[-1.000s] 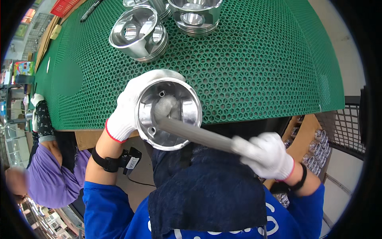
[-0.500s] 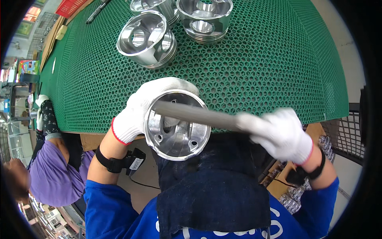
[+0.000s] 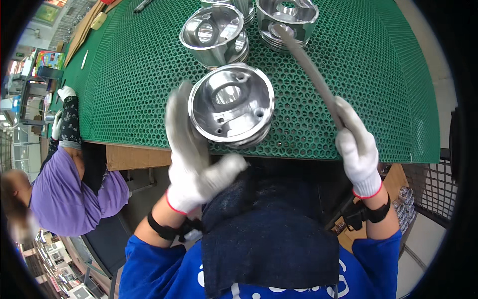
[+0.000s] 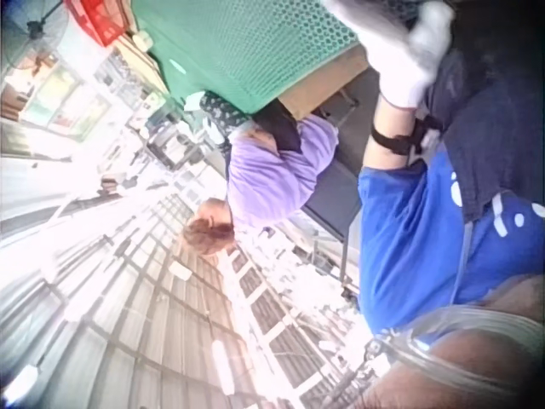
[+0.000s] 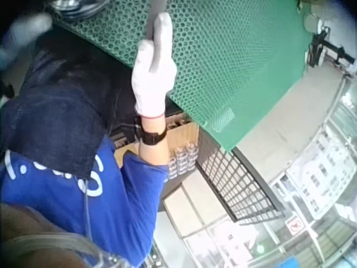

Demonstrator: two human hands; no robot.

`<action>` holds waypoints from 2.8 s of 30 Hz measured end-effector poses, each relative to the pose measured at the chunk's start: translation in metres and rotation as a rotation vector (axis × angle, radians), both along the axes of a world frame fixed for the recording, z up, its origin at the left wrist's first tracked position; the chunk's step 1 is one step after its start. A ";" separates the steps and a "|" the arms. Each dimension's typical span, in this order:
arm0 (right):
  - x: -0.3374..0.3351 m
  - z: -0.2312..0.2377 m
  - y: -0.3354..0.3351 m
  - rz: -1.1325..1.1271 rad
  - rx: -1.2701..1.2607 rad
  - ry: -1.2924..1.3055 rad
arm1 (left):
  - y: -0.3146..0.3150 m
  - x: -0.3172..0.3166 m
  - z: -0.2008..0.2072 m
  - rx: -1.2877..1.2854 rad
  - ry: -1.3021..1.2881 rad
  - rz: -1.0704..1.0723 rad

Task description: Filing the inner surfaces of metal engine pistons.

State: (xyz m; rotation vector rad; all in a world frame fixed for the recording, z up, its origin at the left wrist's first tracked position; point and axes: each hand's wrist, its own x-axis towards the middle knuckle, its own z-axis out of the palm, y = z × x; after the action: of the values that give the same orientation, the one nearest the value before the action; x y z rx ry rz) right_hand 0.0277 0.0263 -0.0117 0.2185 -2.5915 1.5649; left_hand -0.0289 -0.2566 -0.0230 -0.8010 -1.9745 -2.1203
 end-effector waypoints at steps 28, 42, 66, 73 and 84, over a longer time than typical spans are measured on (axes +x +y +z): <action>0.019 0.005 0.002 0.285 0.561 0.219 | 0.009 -0.081 0.016 -0.608 -0.153 -0.541; 0.022 0.016 0.005 0.270 0.565 0.095 | 0.008 -0.091 0.011 -0.511 -0.059 -0.662; -0.010 -0.028 0.018 -0.129 -0.332 0.014 | -0.039 -0.007 0.102 -0.827 0.555 -0.458; 0.000 -0.041 0.030 -0.181 -0.254 0.049 | -0.038 -0.038 0.090 -0.972 0.453 -0.282; -0.002 -0.039 0.023 -0.118 -0.337 0.071 | -0.204 -0.175 0.056 -1.325 0.371 0.983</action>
State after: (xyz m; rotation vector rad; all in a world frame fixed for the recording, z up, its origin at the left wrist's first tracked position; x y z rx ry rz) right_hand 0.0256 0.0497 -0.0502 0.0870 -2.1992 1.8762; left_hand -0.2039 -0.4608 0.0333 -0.1239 -2.5232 -0.0250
